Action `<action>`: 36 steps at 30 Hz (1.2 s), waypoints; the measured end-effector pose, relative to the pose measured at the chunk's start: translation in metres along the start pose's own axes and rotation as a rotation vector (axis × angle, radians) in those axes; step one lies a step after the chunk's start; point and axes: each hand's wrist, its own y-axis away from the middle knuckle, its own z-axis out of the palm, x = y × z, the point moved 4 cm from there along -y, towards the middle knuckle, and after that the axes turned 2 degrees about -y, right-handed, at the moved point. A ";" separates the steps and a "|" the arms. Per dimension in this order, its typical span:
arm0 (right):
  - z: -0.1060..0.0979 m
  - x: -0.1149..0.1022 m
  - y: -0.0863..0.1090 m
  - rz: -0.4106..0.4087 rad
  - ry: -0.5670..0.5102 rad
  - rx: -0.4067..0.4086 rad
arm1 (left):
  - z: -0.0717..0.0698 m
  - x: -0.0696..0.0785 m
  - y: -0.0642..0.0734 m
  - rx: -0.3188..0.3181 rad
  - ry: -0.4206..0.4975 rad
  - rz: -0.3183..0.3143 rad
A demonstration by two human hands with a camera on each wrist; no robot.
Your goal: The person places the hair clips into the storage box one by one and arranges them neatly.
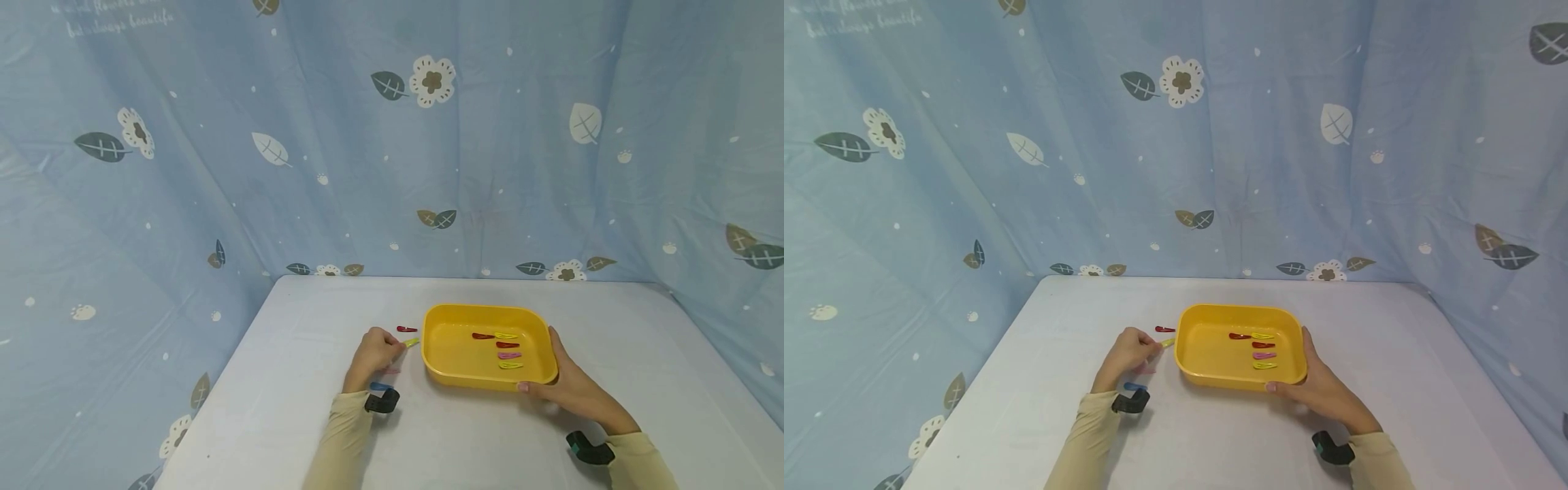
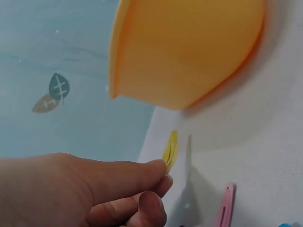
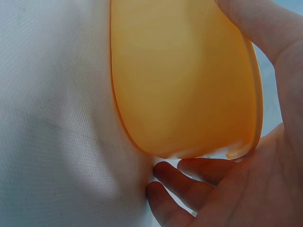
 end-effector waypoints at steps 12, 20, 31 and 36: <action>0.000 0.002 -0.001 -0.018 0.000 0.005 | -0.009 -0.007 -0.006 -0.002 0.045 0.076; 0.000 0.002 -0.001 -0.018 -0.010 0.006 | -0.017 -0.008 -0.005 0.005 0.076 0.041; 0.000 0.003 -0.001 -0.037 -0.021 0.008 | -0.027 -0.009 -0.003 -0.010 0.130 0.029; 0.001 0.002 0.000 -0.034 -0.024 0.004 | -0.030 -0.008 -0.001 -0.016 0.188 0.015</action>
